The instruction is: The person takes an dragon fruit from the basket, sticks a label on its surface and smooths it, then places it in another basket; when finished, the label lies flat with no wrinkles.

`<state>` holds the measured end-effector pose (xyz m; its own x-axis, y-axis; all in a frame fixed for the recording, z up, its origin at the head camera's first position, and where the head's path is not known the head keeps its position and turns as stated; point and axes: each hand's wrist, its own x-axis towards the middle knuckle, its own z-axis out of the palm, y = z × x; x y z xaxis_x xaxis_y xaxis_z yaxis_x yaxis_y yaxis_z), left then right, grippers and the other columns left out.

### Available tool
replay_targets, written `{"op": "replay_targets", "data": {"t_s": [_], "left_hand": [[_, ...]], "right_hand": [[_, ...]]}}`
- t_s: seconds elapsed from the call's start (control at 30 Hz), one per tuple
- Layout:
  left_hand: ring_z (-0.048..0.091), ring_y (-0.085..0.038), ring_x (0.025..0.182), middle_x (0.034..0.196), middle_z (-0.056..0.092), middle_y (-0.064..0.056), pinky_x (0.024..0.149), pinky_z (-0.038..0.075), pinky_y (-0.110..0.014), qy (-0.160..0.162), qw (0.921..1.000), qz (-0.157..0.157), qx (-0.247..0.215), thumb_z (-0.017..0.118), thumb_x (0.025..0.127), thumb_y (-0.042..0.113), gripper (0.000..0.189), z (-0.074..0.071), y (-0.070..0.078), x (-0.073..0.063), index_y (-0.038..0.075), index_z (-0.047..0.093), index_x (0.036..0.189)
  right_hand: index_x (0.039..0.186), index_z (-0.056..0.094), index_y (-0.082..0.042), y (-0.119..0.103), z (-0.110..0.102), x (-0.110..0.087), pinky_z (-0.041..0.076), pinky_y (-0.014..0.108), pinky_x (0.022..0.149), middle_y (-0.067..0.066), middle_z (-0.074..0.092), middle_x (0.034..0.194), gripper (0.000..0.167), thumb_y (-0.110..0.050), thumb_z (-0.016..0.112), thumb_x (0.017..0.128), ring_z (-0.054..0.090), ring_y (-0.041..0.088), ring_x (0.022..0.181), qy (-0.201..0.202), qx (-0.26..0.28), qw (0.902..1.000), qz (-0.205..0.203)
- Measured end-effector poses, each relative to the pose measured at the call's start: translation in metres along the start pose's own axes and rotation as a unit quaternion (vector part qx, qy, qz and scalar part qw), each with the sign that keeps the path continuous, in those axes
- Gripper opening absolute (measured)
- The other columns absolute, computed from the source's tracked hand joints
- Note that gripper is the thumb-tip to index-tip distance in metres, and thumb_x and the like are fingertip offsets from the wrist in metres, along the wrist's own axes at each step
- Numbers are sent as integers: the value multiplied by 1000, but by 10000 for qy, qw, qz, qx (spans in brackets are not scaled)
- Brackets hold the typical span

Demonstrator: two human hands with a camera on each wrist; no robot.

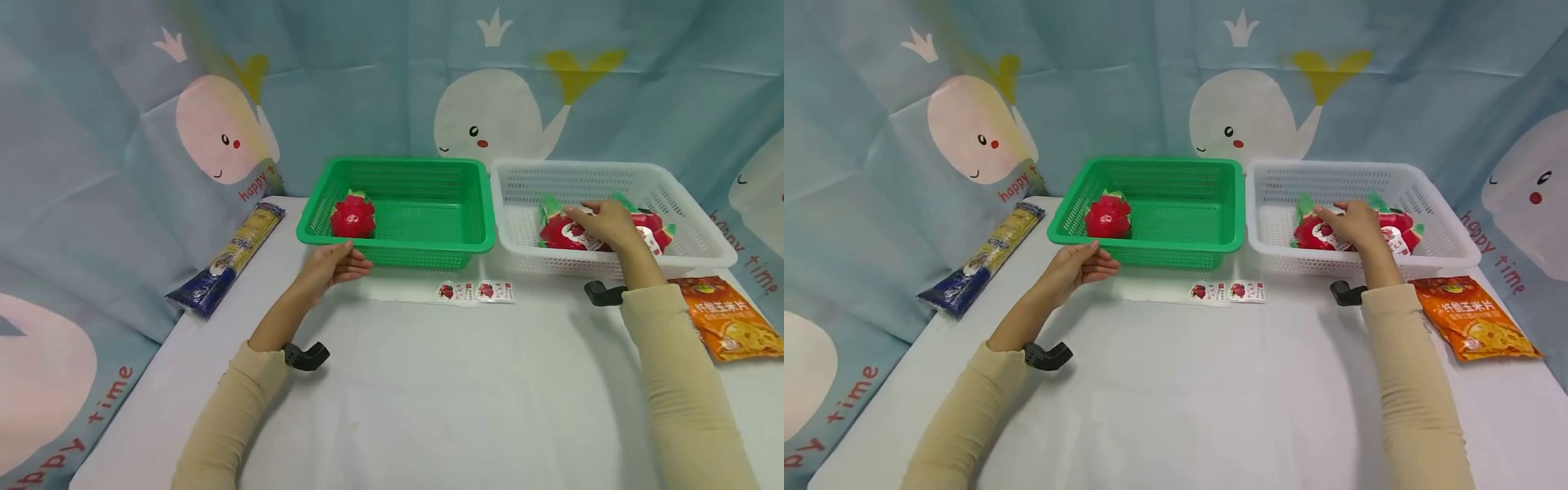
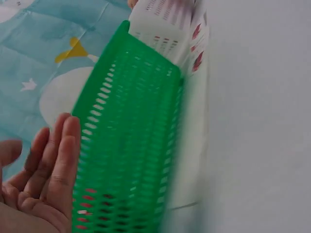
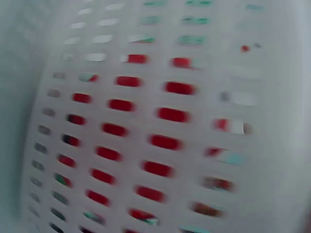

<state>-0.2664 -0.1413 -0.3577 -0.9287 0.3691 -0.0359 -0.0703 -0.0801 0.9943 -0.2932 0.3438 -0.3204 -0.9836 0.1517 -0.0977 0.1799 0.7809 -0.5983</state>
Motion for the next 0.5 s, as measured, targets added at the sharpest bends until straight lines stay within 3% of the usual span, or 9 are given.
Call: {"op": "replay_targets", "data": {"t_s": [0.07, 0.1, 0.13, 0.2, 0.27, 0.3, 0.37, 0.43, 0.5], "left_hand": [[69, -12, 77, 85, 71, -4, 71, 55, -23, 80, 9936, 590, 956, 48, 96, 22, 37, -3, 12, 9, -14, 54, 106], [69, -12, 76, 84, 71, -6, 70, 55, -22, 265, 9813, 992, 1629, 51, 95, 19, 32, -5, 19, 15, -11, 57, 103], [68, -12, 75, 85, 71, -8, 70, 55, -23, 531, 9619, 1354, 2315, 54, 93, 17, 27, -9, 25, 21, -9, 60, 101], [67, -18, 79, 91, 70, -14, 73, 54, -28, 1059, 9097, 1804, 3589, 57, 91, 13, 21, -19, 36, 37, -5, 63, 100], [66, -26, 88, 100, 68, -18, 79, 53, -34, 1336, 8592, 1860, 4575, 59, 89, 9, 19, -30, 42, 53, -2, 64, 103], [64, -29, 94, 105, 66, -19, 83, 52, -38, 1289, 8424, 1771, 4923, 58, 89, 6, 20, -35, 44, 60, -2, 63, 107], [59, -36, 104, 115, 60, -23, 89, 48, -44, 918, 8292, 1421, 5327, 57, 87, -1, 27, -45, 46, 71, -4, 58, 114], [56, -38, 109, 122, 55, -25, 91, 47, -47, 473, 8140, 1095, 5685, 57, 84, -7, 37, -52, 49, 79, -4, 53, 121], [53, -39, 111, 127, 51, -24, 91, 47, -48, 89, 7951, 863, 6002, 58, 82, -10, 46, -58, 51, 85, -3, 49, 127]], "right_hand": [[144, 25, -6, 0, -3, -14, 30, 65, 98, 31, 25, 144, 78, -59, 37, 89, 26, 49, 130, 572, 193, 9982, -45], [142, 31, -5, -1, -2, -21, 33, 61, 99, 30, 32, 141, 71, -54, 39, 91, 32, 46, 128, 1020, 272, 9941, -237], [138, 39, -5, -3, -1, -29, 33, 55, 101, 29, 40, 136, 64, -48, 42, 92, 41, 39, 124, 1509, 382, 9866, -496], [127, 54, -4, -6, 6, -46, 44, 34, 91, 24, 57, 118, 49, -38, 45, 93, 56, 19, 103, 2296, 486, 9673, -959], [111, 65, -1, -6, 15, -65, 44, 17, 75, 13, 67, 91, 38, -30, 49, 93, 56, 4, 77, 2584, 606, 9542, -1384], [104, 66, 1, -5, 20, -74, 42, 12, 67, 7, 67, 80, 35, -27, 50, 93, 53, 0, 67, 2474, 710, 9535, -1571], [101, 65, 4, 0, 28, -89, 45, 9, 57, -6, 64, 71, 34, -26, 50, 94, 54, -5, 62, 1604, 1036, 9659, -1747], [101, 62, 4, 7, 35, -98, 51, 14, 57, -15, 64, 71, 32, -25, 48, 95, 61, -1, 64, 430, 1512, 9723, -1730], [104, 63, -3, 16, 39, -100, 54, 18, 63, -16, 67, 80, 29, -24, 43, 98, 67, 4, 72, -609, 2058, 9643, -1549]]}}
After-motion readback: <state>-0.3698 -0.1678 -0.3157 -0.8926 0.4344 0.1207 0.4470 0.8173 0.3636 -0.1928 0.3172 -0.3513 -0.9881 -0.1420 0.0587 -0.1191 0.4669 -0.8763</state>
